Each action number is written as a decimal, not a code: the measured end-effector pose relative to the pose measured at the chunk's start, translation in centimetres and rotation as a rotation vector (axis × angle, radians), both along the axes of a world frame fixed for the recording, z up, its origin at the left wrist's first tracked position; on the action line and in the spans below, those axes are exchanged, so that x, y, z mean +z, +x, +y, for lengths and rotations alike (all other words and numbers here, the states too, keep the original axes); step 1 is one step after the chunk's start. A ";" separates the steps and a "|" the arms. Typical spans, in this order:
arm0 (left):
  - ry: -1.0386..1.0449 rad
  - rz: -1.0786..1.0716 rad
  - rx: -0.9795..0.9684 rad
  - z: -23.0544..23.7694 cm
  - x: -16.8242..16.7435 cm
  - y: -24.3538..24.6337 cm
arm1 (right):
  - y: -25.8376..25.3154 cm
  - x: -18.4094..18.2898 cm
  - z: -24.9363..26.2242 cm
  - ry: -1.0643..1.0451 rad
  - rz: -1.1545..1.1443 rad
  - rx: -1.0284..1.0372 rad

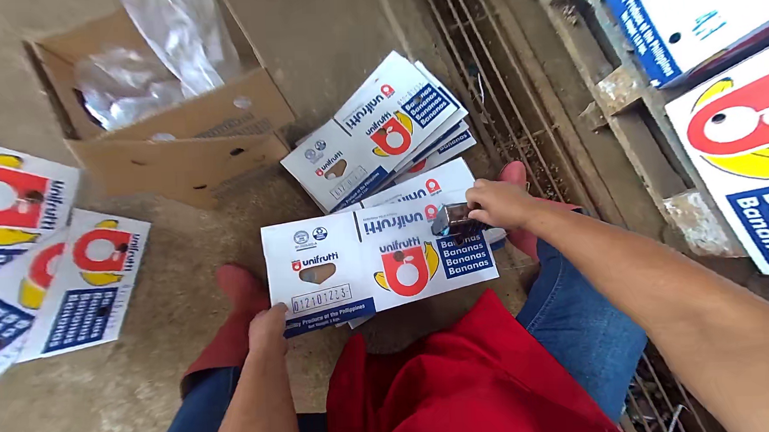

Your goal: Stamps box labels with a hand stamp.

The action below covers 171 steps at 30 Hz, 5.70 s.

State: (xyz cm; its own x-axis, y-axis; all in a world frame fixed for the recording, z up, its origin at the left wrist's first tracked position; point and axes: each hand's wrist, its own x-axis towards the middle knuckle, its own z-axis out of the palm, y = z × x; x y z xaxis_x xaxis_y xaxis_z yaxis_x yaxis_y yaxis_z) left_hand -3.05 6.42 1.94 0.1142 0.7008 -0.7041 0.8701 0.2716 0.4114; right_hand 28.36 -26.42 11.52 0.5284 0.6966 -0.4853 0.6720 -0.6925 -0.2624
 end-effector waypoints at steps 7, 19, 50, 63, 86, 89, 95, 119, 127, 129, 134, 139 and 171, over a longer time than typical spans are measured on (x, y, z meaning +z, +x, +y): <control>-0.248 -0.574 -0.015 1.9 10.4 -1.9 | 0.3 7.1 -8.5 0.684 -0.166 -0.718; -0.214 -0.672 0.306 -2.1 7.4 10.1 | 1.9 7.2 -13.6 1.172 -0.386 -1.328; 0.052 -0.241 -0.288 2.7 -2.6 14.9 | 3.2 6.9 -8.4 0.922 -0.384 -1.218; 0.113 -0.153 -0.200 3.0 -5.1 17.6 | 2.9 6.7 -7.6 0.911 -0.341 -1.215; 0.122 -0.523 -0.715 -4.1 15.3 3.9 | 1.7 8.9 -5.5 1.689 0.647 -1.533; 0.098 -0.307 -1.027 -3.5 13.7 3.7 | 1.3 8.0 -4.5 1.717 0.621 -1.583; 0.098 -0.189 -1.082 -2.4 12.1 5.1 | -0.2 7.4 -5.1 1.752 0.470 -1.027; 0.009 -0.090 -1.016 -1.4 12.3 6.9 | 1.2 5.5 -0.8 1.177 0.812 -1.513; 0.009 -0.097 -0.990 -1.2 12.4 6.5 | 1.9 5.7 -1.5 1.408 0.775 -1.640; 0.010 -0.096 -0.991 -1.2 12.4 6.5 | 1.9 6.0 -1.7 1.447 0.792 -1.702; 0.006 -0.085 -0.991 -1.1 12.4 6.5 | 2.0 6.1 -2.1 1.541 0.860 -1.856; 0.005 -0.083 -0.981 -1.2 12.5 6.6 | 2.4 6.1 -2.6 1.581 0.876 -1.872; -0.019 -0.081 -0.965 -1.3 12.6 6.9 | 2.4 6.0 -2.2 1.561 0.839 -1.884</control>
State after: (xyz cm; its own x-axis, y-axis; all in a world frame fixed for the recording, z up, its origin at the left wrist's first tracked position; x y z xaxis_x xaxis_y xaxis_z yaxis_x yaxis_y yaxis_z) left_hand 3.82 5.11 14.51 0.6829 0.2687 -0.6793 0.6915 -0.5374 0.4827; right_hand 30.74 -28.65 17.51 0.7384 -0.1012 -0.6667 -0.4663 0.6375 -0.6133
